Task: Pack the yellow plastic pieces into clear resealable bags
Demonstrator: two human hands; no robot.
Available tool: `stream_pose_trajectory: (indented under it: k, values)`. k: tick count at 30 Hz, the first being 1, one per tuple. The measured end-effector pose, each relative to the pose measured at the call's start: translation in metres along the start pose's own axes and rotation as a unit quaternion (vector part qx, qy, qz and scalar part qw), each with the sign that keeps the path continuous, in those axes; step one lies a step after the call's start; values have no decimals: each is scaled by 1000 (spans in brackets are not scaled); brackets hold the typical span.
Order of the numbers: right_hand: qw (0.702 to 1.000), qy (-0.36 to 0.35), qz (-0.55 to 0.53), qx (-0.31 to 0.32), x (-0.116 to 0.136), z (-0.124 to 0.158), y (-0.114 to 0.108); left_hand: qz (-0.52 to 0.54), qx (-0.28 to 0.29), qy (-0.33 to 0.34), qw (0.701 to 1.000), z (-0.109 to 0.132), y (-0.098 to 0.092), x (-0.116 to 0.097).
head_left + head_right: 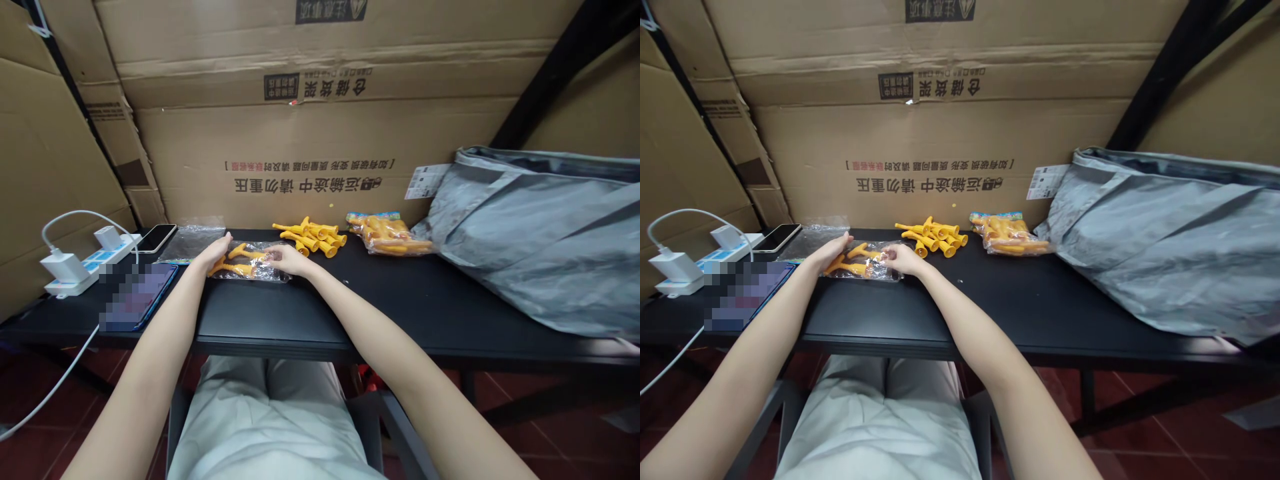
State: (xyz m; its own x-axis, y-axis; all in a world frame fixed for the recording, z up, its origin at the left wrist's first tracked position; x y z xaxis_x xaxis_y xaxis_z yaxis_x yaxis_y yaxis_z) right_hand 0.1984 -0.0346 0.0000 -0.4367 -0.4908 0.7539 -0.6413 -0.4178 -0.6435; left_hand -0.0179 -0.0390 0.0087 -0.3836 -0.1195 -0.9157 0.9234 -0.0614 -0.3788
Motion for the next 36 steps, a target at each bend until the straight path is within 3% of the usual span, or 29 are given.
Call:
stream_pose_trajectory:
  k: [4,7,16,24,31,36]
  values:
    - [993,-13,-114,39,0,0,1,54,9,-20,998,0,2,1]
    - [990,-2,-129,57,0,0,2,51,-7,16,999,-3,1,0]
    - [1000,-19,4,-19,0,-1,2,56,-22,49,997,-8,-4,1]
    - [995,-42,31,85,-3,-5,9,68,-15,79,994,-13,-2,4]
    - [991,-64,73,87,-2,-3,17,-82,-5,94,992,-14,-1,6]
    - [989,-102,104,0,2,-3,14,-149,-1,91,985,-8,2,2]
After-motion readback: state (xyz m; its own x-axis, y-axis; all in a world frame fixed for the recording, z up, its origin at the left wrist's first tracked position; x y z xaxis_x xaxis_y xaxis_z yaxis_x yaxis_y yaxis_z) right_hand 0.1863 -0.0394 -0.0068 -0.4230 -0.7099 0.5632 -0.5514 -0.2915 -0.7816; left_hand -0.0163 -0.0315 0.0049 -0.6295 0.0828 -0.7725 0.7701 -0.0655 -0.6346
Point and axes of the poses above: each hand's wrist, its own z-axis away from the middle knuckle, its own y-axis out of the palm, x = y × z, the point moved 2 cm from there along -z, towards the middle knuckle, and after that the axes turned 8 degrees about x, right-handed, at the moved point
